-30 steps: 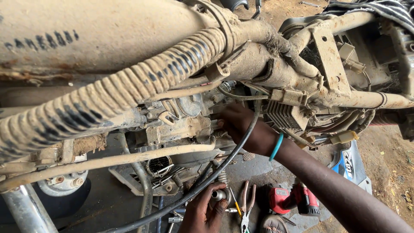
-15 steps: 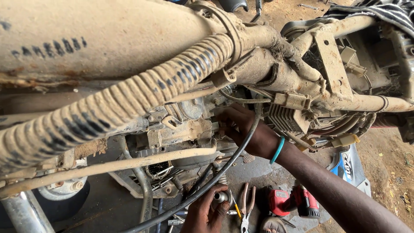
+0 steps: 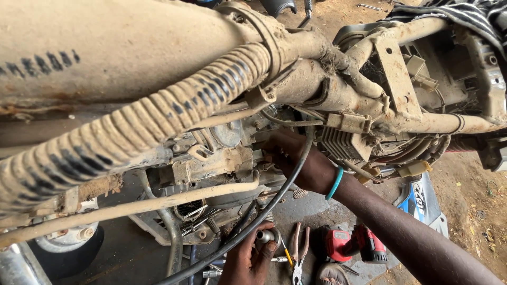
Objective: The person works on the exposed frame and engine area of a scooter, using a wrench and screwdriver to loosen and turn bolts and manipulate cables and wiring near the engine. They reposition around the vehicle and continue working on fasteners with hand tools throughout the clip.
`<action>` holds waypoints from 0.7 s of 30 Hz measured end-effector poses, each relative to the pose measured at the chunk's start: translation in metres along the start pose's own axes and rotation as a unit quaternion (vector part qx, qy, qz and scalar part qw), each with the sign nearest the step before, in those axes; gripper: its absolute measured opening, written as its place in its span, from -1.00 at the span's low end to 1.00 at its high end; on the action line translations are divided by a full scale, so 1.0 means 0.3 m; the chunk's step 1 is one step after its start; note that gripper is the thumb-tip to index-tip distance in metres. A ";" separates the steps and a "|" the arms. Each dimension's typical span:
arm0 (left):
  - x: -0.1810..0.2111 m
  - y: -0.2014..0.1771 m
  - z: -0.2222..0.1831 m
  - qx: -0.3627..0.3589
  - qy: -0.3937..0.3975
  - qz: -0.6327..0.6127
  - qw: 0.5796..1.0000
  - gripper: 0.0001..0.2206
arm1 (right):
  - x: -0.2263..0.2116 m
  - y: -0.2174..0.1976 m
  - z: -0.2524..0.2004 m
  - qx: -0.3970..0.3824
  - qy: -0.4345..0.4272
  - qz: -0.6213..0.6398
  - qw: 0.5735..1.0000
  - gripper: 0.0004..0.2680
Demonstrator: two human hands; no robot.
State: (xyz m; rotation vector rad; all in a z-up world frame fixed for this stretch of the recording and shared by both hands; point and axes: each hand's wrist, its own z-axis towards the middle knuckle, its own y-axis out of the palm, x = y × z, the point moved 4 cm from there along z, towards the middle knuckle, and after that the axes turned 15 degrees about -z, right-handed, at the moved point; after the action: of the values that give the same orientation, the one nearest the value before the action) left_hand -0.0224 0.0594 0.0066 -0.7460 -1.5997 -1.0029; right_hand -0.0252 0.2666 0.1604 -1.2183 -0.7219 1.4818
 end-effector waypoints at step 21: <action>-0.344 -0.025 0.016 0.040 0.158 -0.003 0.987 -0.59 | 0.000 -0.018 0.008 0.007 -0.014 -0.045 0.999 -0.86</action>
State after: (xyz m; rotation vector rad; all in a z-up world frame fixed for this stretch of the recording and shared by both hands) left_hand -0.0055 0.0628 -0.0954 -0.4985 -1.3577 -1.0003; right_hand -0.0255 0.2685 0.1660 -1.1424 -0.7749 1.4301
